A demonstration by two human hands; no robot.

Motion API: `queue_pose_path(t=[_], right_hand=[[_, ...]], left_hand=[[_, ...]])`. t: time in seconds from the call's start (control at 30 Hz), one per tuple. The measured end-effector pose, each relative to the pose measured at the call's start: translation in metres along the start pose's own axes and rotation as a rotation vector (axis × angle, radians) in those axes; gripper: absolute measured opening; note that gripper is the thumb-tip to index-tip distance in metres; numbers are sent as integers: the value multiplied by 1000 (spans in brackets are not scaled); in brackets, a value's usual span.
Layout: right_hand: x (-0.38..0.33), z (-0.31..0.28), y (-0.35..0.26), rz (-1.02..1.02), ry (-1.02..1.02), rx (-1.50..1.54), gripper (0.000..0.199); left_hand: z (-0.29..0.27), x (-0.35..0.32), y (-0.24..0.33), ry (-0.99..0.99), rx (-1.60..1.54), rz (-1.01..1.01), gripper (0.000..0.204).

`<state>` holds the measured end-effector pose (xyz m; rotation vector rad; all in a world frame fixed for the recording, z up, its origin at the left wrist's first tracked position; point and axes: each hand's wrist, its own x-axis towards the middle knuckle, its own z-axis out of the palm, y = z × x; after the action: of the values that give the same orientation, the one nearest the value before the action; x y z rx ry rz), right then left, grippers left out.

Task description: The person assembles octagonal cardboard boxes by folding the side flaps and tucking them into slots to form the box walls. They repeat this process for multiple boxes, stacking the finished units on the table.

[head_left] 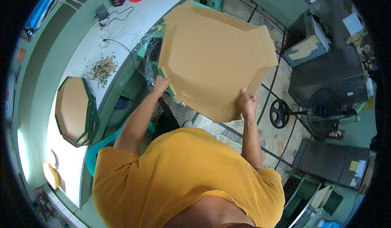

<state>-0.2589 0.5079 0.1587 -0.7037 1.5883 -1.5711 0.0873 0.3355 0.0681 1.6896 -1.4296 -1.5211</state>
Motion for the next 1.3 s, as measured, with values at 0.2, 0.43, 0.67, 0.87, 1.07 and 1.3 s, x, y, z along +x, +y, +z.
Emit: queue_pose_path(t=[0.2, 0.43, 0.67, 0.87, 1.07, 1.3], right_hand=[[26, -1, 18, -12, 150, 192, 32], [43, -1, 67, 91, 57, 356, 27], [54, -20, 121, 263, 127, 328, 33], [42, 3, 186, 442, 279, 377, 6], [25, 11, 171, 358, 282, 407, 13], [-12, -23, 96, -662, -46, -1322, 43]], left_hand=[[-20, 8, 26, -335, -985, -65, 33], [-40, 14, 4, -125, -549, 101, 16], [-181, 40, -18, 681, 542, 358, 22], [-173, 47, 20, 887, 496, 779, 19], [7, -3, 22, -346, 518, 896, 30], [40, 8, -10, -341, 874, 949, 28]])
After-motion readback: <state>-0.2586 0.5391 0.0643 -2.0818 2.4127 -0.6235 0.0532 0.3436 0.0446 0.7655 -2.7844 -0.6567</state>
